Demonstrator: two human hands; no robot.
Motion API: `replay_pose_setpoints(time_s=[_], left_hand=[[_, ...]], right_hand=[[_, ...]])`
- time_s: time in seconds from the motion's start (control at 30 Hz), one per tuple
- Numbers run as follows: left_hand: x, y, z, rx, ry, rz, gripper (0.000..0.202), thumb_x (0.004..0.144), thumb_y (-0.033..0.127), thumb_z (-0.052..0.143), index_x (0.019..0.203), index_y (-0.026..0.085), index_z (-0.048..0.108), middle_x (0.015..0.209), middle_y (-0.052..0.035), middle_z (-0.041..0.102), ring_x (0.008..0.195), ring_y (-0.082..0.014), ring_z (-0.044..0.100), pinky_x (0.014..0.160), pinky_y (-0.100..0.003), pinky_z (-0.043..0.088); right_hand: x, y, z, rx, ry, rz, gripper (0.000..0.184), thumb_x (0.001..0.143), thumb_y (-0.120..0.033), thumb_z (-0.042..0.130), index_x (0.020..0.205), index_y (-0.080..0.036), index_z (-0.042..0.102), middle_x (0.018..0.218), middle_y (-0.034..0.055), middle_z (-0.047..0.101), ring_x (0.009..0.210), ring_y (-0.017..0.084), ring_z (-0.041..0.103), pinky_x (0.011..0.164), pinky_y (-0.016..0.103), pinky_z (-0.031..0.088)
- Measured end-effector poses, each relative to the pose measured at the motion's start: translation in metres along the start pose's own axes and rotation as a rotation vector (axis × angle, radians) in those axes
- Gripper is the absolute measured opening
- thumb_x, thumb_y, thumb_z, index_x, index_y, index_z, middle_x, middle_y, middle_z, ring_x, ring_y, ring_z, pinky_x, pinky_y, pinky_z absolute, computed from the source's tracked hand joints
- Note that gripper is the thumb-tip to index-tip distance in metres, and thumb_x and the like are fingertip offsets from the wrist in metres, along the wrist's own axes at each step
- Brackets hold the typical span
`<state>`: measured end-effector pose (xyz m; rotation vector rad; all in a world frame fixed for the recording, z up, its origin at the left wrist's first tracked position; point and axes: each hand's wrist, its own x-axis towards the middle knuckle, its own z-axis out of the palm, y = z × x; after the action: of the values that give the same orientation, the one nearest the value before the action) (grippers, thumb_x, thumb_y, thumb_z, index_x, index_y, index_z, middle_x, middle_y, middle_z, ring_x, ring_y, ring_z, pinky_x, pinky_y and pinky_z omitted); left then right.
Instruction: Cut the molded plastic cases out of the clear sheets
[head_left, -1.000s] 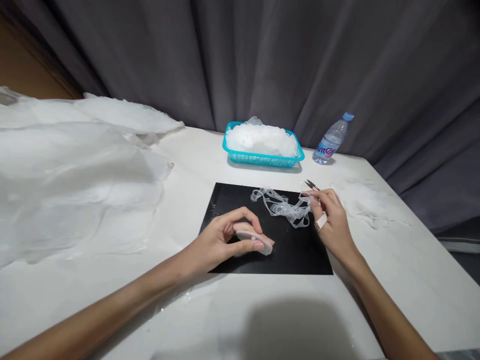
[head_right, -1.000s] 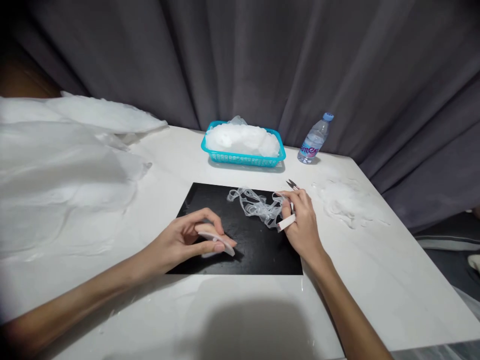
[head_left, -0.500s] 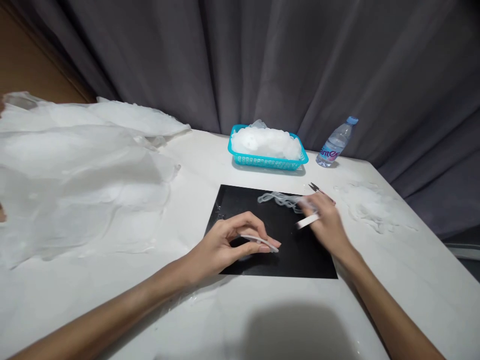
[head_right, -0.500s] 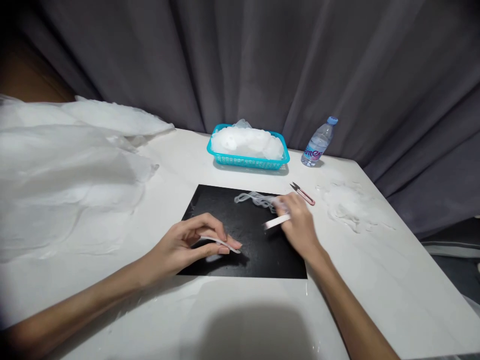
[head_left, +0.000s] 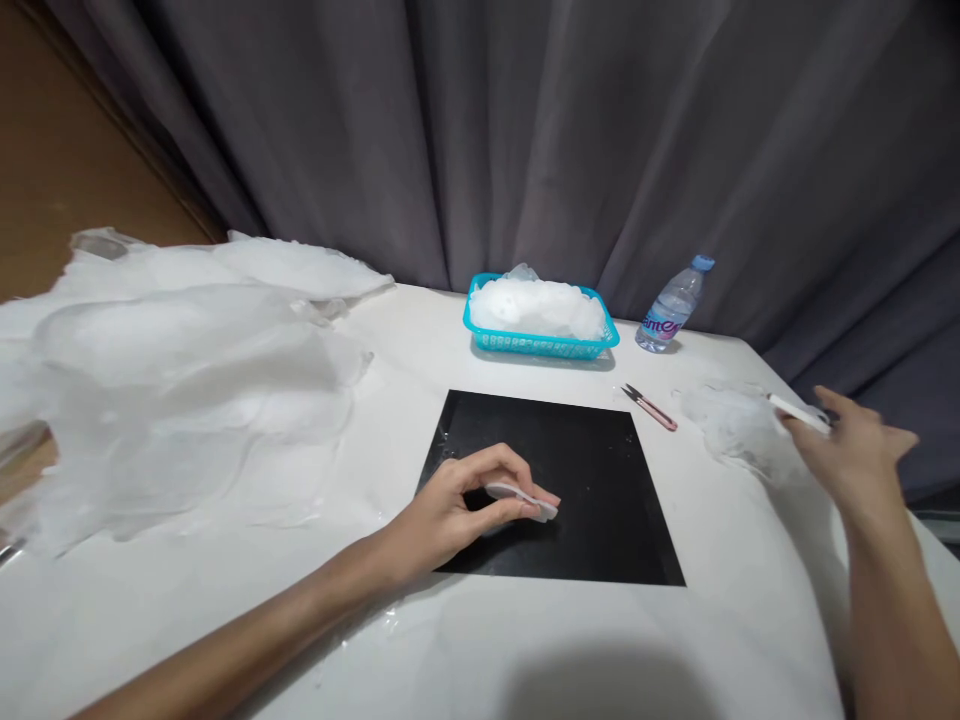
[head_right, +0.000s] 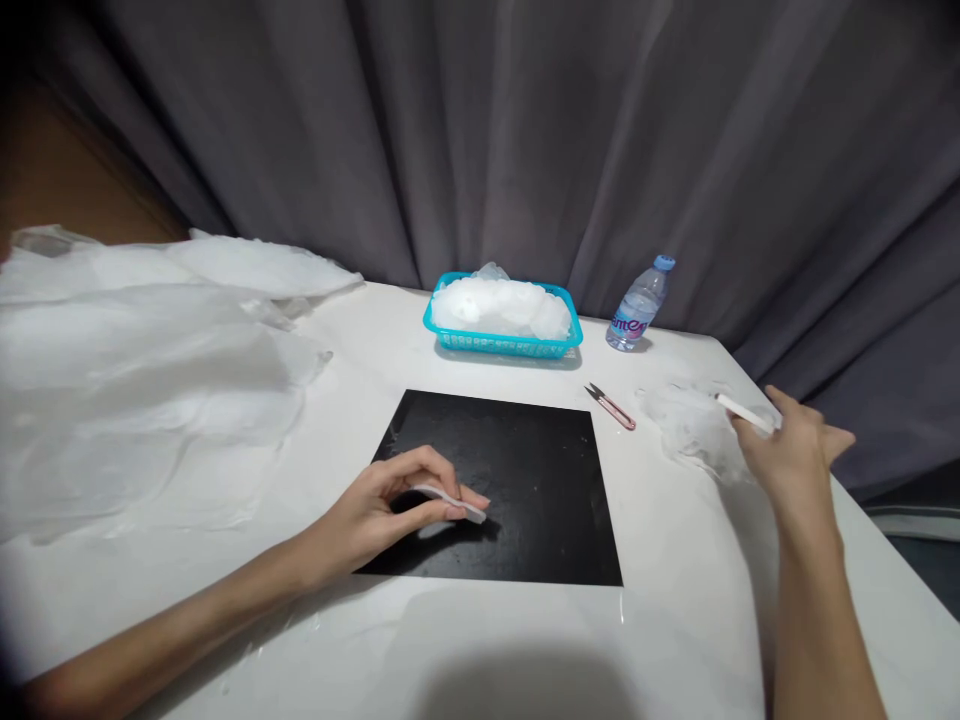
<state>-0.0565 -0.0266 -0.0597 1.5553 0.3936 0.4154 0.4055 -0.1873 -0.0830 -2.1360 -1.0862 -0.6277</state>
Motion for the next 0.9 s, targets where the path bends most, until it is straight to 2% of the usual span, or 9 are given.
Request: replay_pose_setpoints(time_s=[0.1,0.17,0.3,0.4,0.47,0.53,0.67,0.77,0.9], left_hand=[[0.001,-0.005,-0.002,0.111,0.038,-0.036,0.020,0.097,0.037,0.072,0.098,0.021,0.061,0.105,-0.0052,0.080,0.099,-0.0207,0.074,0.089,-0.032,0.053],[0.003,-0.008,-0.005,0.240,0.086,-0.057,0.022,0.097,0.042,0.070,0.100,0.021,0.065,0.097,-0.0023,0.076,0.088,-0.0178,0.069,0.078,-0.027,0.050],[0.019,-0.008,-0.022,0.389,0.175,-0.066,0.028,0.097,0.048,0.067,0.100,0.020,0.069,0.090,-0.0006,0.069,0.082,-0.0168,0.063,0.072,-0.025,0.046],[0.057,0.006,-0.046,0.459,0.262,0.052,0.034,0.092,0.051,0.070,0.095,0.017,0.071,0.087,-0.0025,0.072,0.083,-0.0189,0.066,0.076,-0.027,0.050],[0.099,0.026,-0.067,0.501,0.388,0.171,0.038,0.087,0.052,0.075,0.092,0.015,0.072,0.090,-0.0053,0.075,0.087,-0.0213,0.068,0.080,-0.029,0.053],[0.149,0.050,-0.090,0.536,0.482,0.218,0.039,0.090,0.052,0.071,0.099,0.014,0.072,0.103,-0.0074,0.076,0.098,-0.0220,0.068,0.089,-0.030,0.053],[0.233,0.083,-0.131,0.686,0.603,0.164,0.033,0.101,0.041,0.063,0.117,0.012,0.068,0.116,-0.0099,0.072,0.103,-0.0229,0.069,0.092,-0.039,0.057],[0.252,0.078,-0.147,0.847,0.603,0.067,0.034,0.101,0.035,0.065,0.129,0.015,0.063,0.128,-0.0110,0.066,0.108,-0.0249,0.069,0.091,-0.046,0.060],[0.231,0.057,-0.155,1.064,0.553,0.049,0.038,0.100,0.036,0.066,0.132,0.016,0.062,0.134,-0.0121,0.064,0.115,-0.0271,0.066,0.097,-0.050,0.057]], right_hand=[[-0.007,-0.030,-0.003,-0.146,0.208,-0.028,0.052,0.090,-0.049,0.054,0.128,-0.018,0.069,0.104,0.0263,0.064,0.118,0.049,0.054,0.091,0.065,0.033],[-0.012,-0.060,0.001,-0.178,0.302,-0.081,0.043,0.092,-0.045,0.055,0.121,-0.017,0.072,0.104,0.0260,0.064,0.112,0.046,0.055,0.091,0.061,0.038],[-0.029,-0.120,0.025,-0.063,0.092,-0.317,0.035,0.103,-0.040,0.049,0.110,-0.015,0.072,0.104,0.0192,0.063,0.097,0.036,0.053,0.088,0.053,0.045],[-0.043,-0.144,0.045,-0.025,-0.046,-0.412,0.028,0.103,-0.034,0.051,0.109,-0.015,0.071,0.105,0.0187,0.062,0.093,0.033,0.049,0.084,0.048,0.046],[-0.050,-0.147,0.055,-0.014,-0.078,-0.435,0.025,0.104,-0.031,0.051,0.105,-0.017,0.071,0.102,0.0170,0.062,0.093,0.032,0.049,0.082,0.046,0.047],[-0.053,-0.144,0.062,-0.011,-0.080,-0.435,0.025,0.104,-0.030,0.050,0.103,-0.018,0.071,0.101,0.0155,0.062,0.092,0.031,0.049,0.081,0.045,0.047],[-0.050,-0.132,0.067,-0.044,-0.024,-0.385,0.030,0.106,-0.033,0.048,0.102,-0.015,0.072,0.101,0.0161,0.063,0.092,0.031,0.049,0.080,0.043,0.046],[-0.047,-0.124,0.068,-0.053,0.016,-0.353,0.032,0.107,-0.033,0.047,0.099,-0.014,0.072,0.099,0.0165,0.062,0.093,0.031,0.049,0.081,0.042,0.045],[-0.046,-0.122,0.068,-0.049,0.018,-0.351,0.033,0.107,-0.034,0.046,0.099,-0.014,0.072,0.100,0.0169,0.062,0.094,0.031,0.049,0.081,0.042,0.045]])
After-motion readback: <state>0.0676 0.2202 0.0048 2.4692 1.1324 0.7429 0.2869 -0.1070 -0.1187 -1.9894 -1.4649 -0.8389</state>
